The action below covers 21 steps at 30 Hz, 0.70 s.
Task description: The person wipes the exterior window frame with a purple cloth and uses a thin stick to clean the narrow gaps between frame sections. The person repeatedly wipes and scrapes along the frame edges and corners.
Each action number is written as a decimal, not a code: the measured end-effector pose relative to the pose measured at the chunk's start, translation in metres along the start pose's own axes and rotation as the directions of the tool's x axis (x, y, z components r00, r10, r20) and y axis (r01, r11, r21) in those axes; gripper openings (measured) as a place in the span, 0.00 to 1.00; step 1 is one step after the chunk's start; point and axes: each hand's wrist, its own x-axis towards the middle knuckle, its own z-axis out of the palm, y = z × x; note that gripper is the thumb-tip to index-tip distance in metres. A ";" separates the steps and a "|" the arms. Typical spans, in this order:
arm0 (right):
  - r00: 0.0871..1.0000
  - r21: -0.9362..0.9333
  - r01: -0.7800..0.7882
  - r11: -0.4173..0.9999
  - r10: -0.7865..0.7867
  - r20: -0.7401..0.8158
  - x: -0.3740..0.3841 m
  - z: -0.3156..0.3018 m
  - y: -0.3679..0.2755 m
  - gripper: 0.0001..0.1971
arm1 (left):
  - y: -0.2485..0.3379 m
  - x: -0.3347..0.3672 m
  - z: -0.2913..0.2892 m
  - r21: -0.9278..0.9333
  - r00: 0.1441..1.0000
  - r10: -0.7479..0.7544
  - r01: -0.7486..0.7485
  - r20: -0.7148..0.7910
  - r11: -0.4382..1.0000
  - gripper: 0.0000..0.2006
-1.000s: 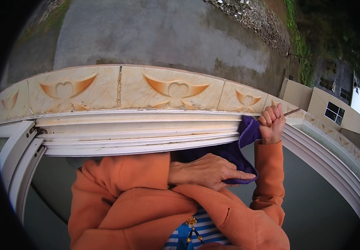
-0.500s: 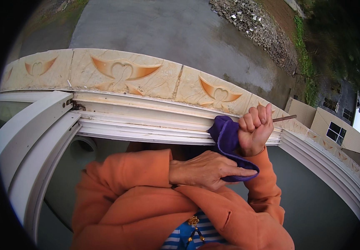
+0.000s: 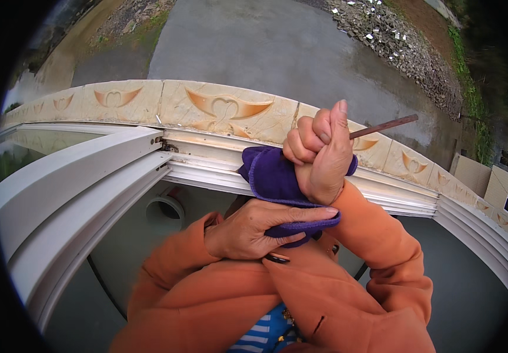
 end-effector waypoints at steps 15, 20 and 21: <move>0.985 0.118 -0.115 0.986 0.098 0.140 0.025 0.077 0.062 0.25 | 0.037 -0.075 -0.008 0.381 0.769 0.065 0.240 -0.636 0.893 0.20; 0.957 0.373 -0.183 0.910 0.079 0.278 0.025 0.039 0.018 0.23 | 0.036 -0.048 0.025 0.577 0.937 0.195 0.008 -0.289 0.816 0.26; 0.971 0.394 -0.205 0.896 0.137 0.196 0.025 0.031 0.006 0.23 | 0.035 -0.038 0.030 0.553 0.955 0.172 -0.010 -0.242 0.833 0.27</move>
